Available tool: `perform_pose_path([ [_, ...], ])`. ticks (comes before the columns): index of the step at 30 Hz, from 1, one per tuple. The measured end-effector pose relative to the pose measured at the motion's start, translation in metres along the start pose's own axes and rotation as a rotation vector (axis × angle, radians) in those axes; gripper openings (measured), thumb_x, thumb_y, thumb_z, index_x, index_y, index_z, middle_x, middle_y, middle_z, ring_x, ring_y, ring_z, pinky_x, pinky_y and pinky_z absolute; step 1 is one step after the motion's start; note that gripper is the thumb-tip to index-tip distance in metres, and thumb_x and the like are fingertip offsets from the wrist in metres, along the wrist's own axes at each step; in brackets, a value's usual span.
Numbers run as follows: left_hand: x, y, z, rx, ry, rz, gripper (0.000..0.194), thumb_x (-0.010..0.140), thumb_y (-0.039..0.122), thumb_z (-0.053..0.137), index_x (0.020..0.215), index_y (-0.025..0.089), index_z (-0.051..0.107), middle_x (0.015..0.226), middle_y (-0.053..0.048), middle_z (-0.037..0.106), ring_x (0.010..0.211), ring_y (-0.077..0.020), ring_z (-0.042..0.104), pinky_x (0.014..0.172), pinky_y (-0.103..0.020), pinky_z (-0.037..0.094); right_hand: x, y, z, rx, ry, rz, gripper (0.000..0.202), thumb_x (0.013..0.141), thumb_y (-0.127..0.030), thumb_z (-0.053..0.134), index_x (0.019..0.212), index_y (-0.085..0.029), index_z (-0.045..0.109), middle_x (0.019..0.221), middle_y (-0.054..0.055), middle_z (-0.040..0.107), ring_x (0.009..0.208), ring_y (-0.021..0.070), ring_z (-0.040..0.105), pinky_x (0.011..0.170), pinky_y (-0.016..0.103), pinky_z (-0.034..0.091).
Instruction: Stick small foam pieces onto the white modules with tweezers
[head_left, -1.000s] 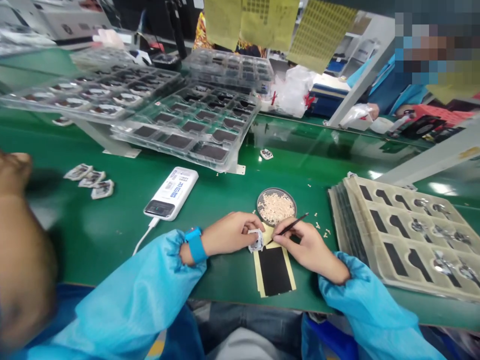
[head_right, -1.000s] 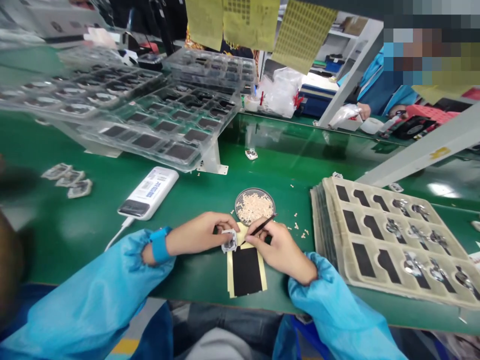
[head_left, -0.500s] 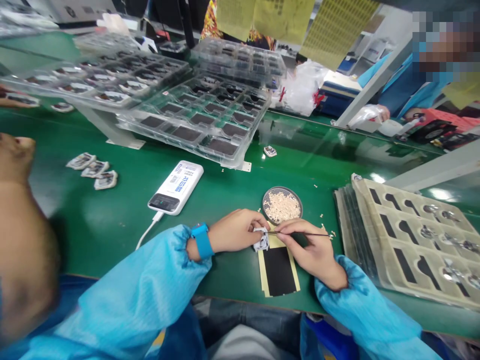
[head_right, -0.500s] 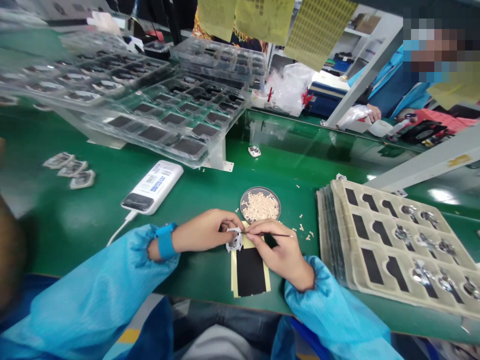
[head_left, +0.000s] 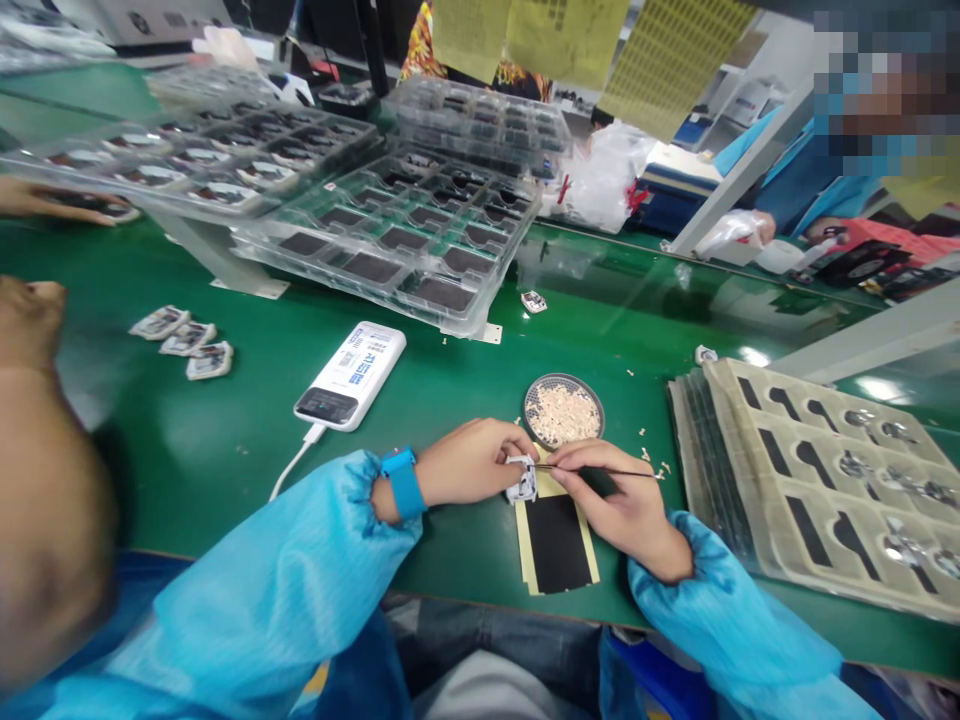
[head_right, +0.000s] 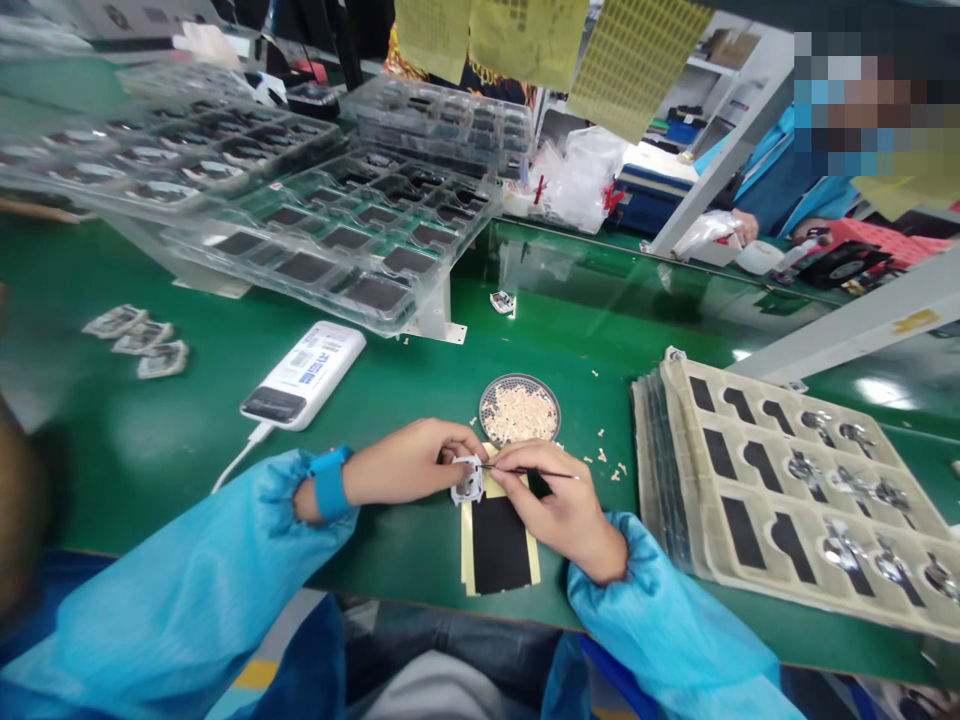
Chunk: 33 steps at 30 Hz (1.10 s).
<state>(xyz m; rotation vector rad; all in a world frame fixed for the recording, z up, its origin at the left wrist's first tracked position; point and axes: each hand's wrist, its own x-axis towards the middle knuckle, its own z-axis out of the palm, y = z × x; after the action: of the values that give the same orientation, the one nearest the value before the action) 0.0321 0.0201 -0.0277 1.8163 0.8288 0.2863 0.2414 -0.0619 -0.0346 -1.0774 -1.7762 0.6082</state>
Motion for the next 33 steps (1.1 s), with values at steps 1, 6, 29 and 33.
perform_pose_path([
  [1, 0.0, 0.0, 0.0, 0.0, -0.002, -0.001, 0.024, 0.079, 0.023, 0.057, 0.098, 0.022, 0.071, 0.085, -0.002, 0.072, 0.076, -0.0174, 0.067, 0.064, -0.023, 0.047, 0.0, 0.0, 0.0, -0.005, -0.005, -0.001, 0.023, 0.083, -0.005, 0.068, 0.1, -0.021, 0.067, 0.095, 0.006, 0.072, 0.092, 0.0201, 0.069, 0.084, 0.04, 0.057],
  [6, 0.0, 0.0, 0.0, -0.015, -0.007, 0.0, 0.024, 0.079, 0.022, 0.055, 0.098, 0.021, 0.071, 0.084, -0.002, 0.072, 0.074, -0.017, 0.066, 0.063, -0.023, 0.047, 0.0, -0.002, 0.0, -0.006, -0.015, -0.007, 0.026, 0.083, -0.004, 0.068, 0.102, -0.021, 0.066, 0.097, 0.006, 0.071, 0.094, 0.0201, 0.068, 0.086, 0.04, 0.057],
  [29, 0.001, 0.004, -0.011, -0.132, -0.191, -0.003, 0.026, 0.082, 0.021, 0.06, 0.106, 0.012, 0.066, 0.09, -0.007, 0.071, 0.082, -0.0172, 0.064, 0.073, -0.025, 0.048, 0.001, 0.005, -0.015, 0.414, -0.23, 0.43, 0.019, 0.085, -0.031, 0.073, 0.088, -0.015, 0.062, 0.091, 0.007, 0.069, 0.088, 0.0173, 0.067, 0.083, 0.033, 0.052],
  [33, 0.001, 0.007, -0.011, -0.104, -0.134, -0.003, 0.029, 0.084, 0.028, 0.061, 0.109, 0.015, 0.066, 0.095, -0.006, 0.069, 0.086, -0.0182, 0.063, 0.077, -0.027, 0.048, -0.01, -0.03, -0.024, 0.53, -0.106, 0.462, 0.027, 0.088, -0.041, 0.069, 0.09, -0.015, 0.06, 0.086, 0.007, 0.067, 0.079, 0.017, 0.067, 0.076, 0.033, 0.054],
])
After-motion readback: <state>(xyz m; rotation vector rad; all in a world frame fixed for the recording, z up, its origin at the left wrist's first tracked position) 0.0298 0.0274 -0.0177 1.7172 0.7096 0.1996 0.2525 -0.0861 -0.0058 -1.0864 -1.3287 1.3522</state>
